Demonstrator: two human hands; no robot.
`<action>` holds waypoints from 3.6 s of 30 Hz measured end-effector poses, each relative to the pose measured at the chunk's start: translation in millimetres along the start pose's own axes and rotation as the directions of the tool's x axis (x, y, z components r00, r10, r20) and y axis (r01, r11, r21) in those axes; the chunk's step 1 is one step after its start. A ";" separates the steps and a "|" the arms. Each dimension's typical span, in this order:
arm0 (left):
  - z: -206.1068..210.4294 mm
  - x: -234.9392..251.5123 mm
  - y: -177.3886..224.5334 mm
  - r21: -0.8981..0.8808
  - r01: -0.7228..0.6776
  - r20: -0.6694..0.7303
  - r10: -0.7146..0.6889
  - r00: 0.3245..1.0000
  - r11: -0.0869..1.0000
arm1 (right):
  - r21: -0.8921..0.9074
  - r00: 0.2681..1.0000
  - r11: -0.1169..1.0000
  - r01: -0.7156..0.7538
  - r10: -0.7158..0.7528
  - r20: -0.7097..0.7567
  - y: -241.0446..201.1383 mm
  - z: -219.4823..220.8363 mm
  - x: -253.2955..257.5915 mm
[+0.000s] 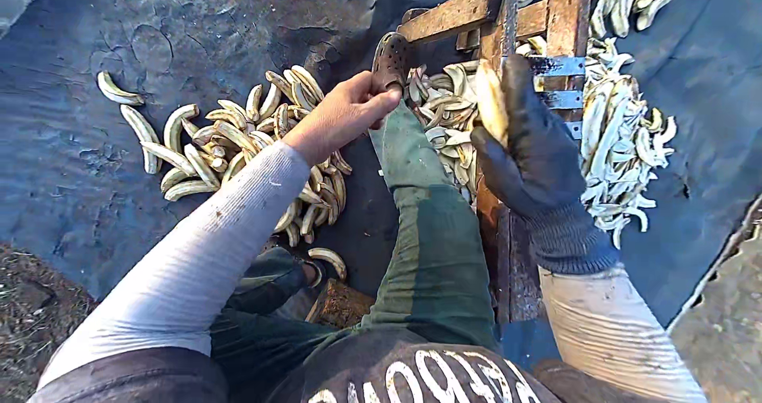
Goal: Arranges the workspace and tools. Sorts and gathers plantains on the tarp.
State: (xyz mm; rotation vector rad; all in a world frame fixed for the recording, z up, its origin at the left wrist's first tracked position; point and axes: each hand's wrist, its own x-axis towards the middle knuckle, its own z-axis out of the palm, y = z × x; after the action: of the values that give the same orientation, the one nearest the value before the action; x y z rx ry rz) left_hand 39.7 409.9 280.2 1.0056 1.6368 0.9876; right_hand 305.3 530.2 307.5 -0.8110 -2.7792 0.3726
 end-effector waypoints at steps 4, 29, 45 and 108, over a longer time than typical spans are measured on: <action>-18.0 -21.3 -91.2 0.726 -0.048 0.122 -0.060 0.991 0.686 | -0.092 0.958 0.955 -0.282 0.276 -0.075 39.4 -2.4 -84.8; 16.4 -42.6 -205.2 0.915 -0.026 0.146 -0.270 0.952 0.402 | -0.246 0.858 0.829 -0.503 0.513 -0.027 96.6 47.5 111.8; 3.2 -2.3 -66.7 -0.035 0.154 -0.232 -0.158 0.960 0.987 | 0.191 0.989 0.980 0.055 -0.080 0.126 -3.8 28.0 137.8; -4.8 13.3 -136.8 0.593 0.130 -0.007 -0.157 0.988 0.794 | -0.261 0.897 0.865 -0.428 0.442 -0.007 130.1 34.3 26.6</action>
State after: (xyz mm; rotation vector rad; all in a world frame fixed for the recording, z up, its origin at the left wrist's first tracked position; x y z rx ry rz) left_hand 9.0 375.3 150.6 1.2704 2.0070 0.3325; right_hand 338.1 644.8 239.6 -1.5245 -2.7036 0.1017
